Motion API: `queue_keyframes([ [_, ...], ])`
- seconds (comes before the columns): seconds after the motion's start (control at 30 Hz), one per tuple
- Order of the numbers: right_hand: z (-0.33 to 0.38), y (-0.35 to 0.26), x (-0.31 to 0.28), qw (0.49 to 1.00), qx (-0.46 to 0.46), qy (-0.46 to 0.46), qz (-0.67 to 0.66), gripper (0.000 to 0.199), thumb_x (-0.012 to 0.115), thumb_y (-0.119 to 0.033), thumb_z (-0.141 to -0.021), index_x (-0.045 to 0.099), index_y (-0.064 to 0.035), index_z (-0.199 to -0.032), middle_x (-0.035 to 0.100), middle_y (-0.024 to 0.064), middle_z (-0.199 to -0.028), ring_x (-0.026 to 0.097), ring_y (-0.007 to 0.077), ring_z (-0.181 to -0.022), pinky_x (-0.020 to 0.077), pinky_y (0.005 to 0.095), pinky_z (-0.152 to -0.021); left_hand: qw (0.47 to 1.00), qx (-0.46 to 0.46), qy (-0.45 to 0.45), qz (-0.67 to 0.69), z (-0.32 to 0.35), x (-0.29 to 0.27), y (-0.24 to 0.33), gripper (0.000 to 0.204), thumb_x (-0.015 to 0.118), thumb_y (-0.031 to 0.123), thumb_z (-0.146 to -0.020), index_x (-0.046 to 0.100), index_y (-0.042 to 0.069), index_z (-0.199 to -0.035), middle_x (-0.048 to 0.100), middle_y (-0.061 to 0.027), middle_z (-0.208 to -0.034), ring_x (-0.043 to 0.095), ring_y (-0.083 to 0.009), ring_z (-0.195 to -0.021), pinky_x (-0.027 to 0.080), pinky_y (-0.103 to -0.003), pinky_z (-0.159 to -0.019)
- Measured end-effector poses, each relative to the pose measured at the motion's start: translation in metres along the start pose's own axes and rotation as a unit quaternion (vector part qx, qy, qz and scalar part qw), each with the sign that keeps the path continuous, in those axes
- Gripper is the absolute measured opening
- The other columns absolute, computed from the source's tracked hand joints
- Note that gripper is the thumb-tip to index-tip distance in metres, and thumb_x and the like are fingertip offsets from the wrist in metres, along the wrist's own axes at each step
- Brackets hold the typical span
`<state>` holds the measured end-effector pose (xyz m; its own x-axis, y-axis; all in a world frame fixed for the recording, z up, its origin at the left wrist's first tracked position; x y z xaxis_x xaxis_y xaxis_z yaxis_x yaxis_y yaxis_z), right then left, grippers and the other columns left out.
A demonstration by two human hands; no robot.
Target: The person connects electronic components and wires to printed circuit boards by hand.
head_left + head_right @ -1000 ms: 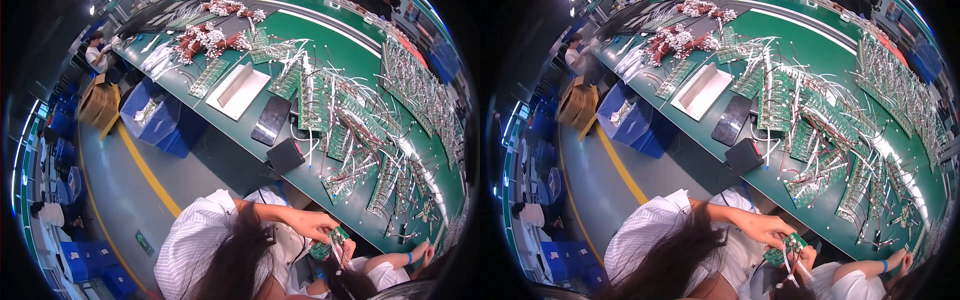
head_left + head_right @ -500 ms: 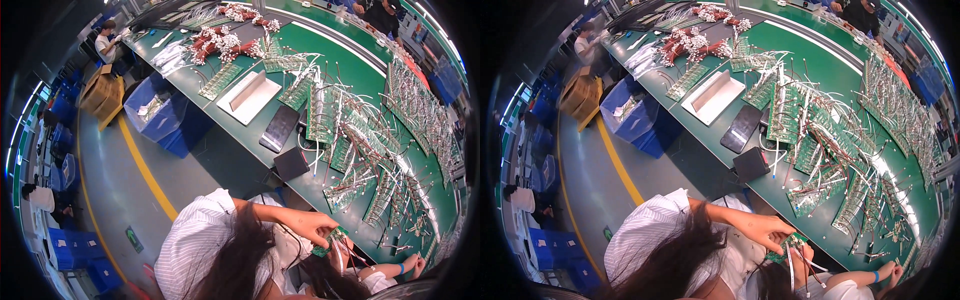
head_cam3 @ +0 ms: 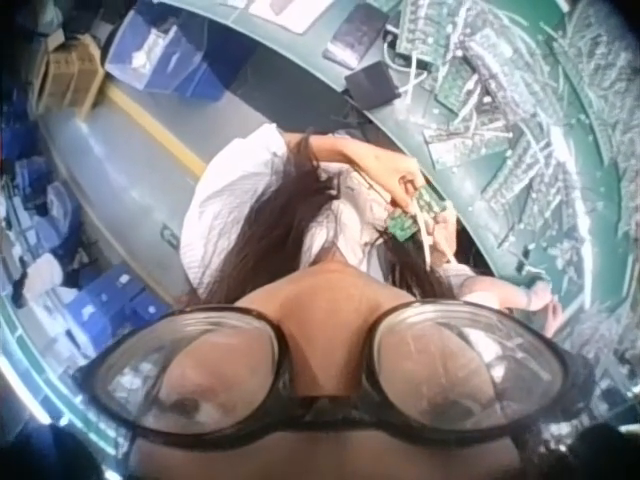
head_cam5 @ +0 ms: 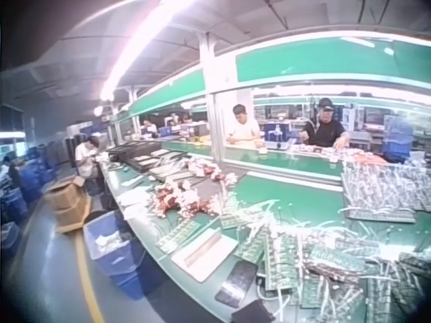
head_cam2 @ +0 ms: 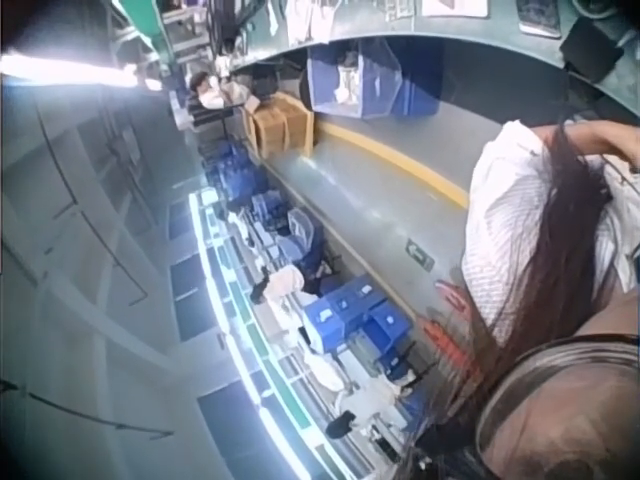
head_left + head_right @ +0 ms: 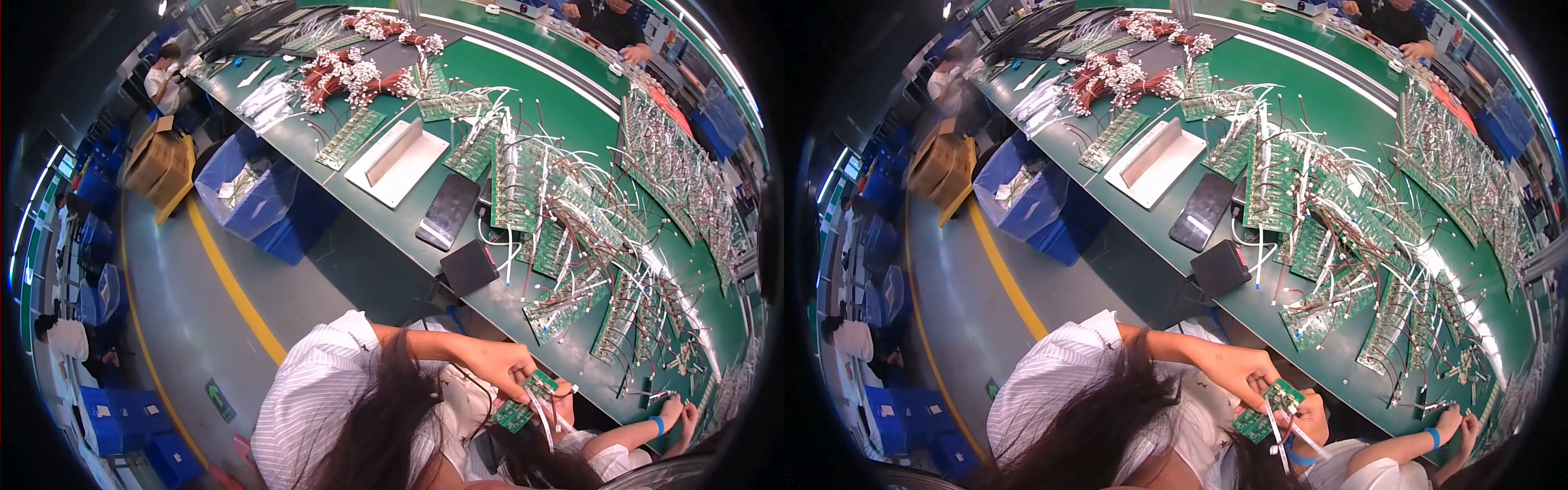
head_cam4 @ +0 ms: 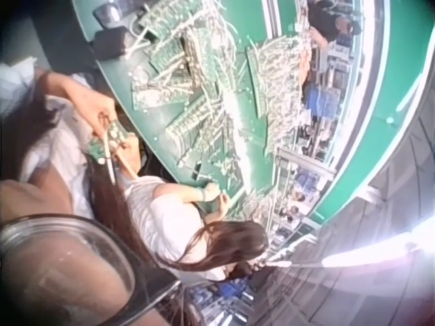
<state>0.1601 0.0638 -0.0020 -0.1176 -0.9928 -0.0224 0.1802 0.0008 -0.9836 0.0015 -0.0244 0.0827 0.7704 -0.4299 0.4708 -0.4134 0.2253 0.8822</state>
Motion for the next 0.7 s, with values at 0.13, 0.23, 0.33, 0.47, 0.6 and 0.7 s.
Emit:
queue_keyframes([
  [0.13,0.006,-0.026,0.013,0.920,0.027,0.376,-0.106,0.026,0.069,-0.019,-0.067,0.058,0.0004,-0.080,0.057,0.0031,-0.070,0.051,0.0120,-0.055,0.0411,0.0236,-0.051,0.997,-0.056,0.028,-0.039,0.000,-0.012,0.001,0.019,0.058,0.009,-0.081,0.055,-0.005,-0.093,0.061,-0.0072,-0.075,0.057,-0.0096,-0.064,0.048,-0.024,-0.055],
  [0.23,-0.046,-0.061,0.024,0.937,-0.080,0.180,-0.287,0.022,0.065,-0.020,-0.073,0.059,-0.0002,-0.082,0.058,0.0028,-0.078,0.051,0.0080,-0.068,0.0415,0.0231,-0.057,0.986,-0.015,0.139,-0.095,0.007,-0.022,0.009,0.023,0.055,0.017,-0.085,0.054,-0.002,-0.097,0.060,-0.0063,-0.082,0.056,-0.0095,-0.069,0.046,-0.024,-0.055],
  [0.33,-0.058,-0.079,0.023,0.920,-0.097,0.123,-0.358,0.020,0.067,-0.019,-0.072,0.057,-0.0019,-0.072,0.055,0.0006,-0.073,0.045,0.0069,-0.063,0.0369,0.0228,-0.054,0.991,-0.032,0.122,-0.050,0.007,-0.014,0.032,0.033,0.050,0.016,-0.088,0.044,-0.001,-0.115,0.058,-0.0045,-0.090,0.054,-0.0079,-0.078,0.044,-0.023,-0.064],
  [0.47,-0.051,-0.090,0.024,0.873,-0.095,0.101,-0.468,0.010,0.060,-0.006,-0.075,0.059,0.0034,-0.076,0.054,0.0039,-0.067,0.051,0.0086,-0.064,0.0388,0.0234,-0.054,0.995,-0.021,0.096,-0.003,-0.006,-0.008,0.031,0.034,0.047,0.012,-0.088,0.041,-0.003,-0.118,0.055,-0.0058,-0.100,0.053,-0.0085,-0.082,0.044,-0.022,-0.065],
  [0.6,-0.041,-0.082,0.032,0.870,-0.131,0.131,-0.457,0.017,0.054,-0.006,-0.080,0.055,0.0092,-0.087,0.052,0.0077,-0.062,0.048,0.0112,-0.041,0.0361,0.0226,-0.036,0.995,-0.034,0.091,0.017,-0.010,0.000,0.029,0.036,0.048,0.014,-0.088,0.041,-0.005,-0.118,0.055,-0.0075,-0.103,0.052,-0.0092,-0.089,0.042,-0.023,-0.073],
  [0.7,-0.038,-0.076,0.027,0.881,-0.166,0.151,-0.417,0.020,0.053,-0.009,-0.081,0.055,0.0083,-0.092,0.053,0.0068,-0.063,0.046,0.0103,-0.036,0.0348,0.0218,-0.031,0.993,-0.009,0.118,-0.018,-0.016,0.002,0.030,0.035,0.048,0.012,-0.087,0.042,-0.006,-0.117,0.054,-0.0070,-0.102,0.051,-0.0098,-0.091,0.042,-0.024,-0.077],
])
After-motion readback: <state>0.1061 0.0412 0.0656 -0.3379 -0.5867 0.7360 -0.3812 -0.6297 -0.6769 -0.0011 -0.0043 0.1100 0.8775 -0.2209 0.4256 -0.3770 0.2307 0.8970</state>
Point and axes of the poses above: each hand's wrist, its own z-axis away from the middle knuckle, its own x-axis out of the palm, y = z × x, the point moved 5 cm from there along -z, towards the middle knuckle
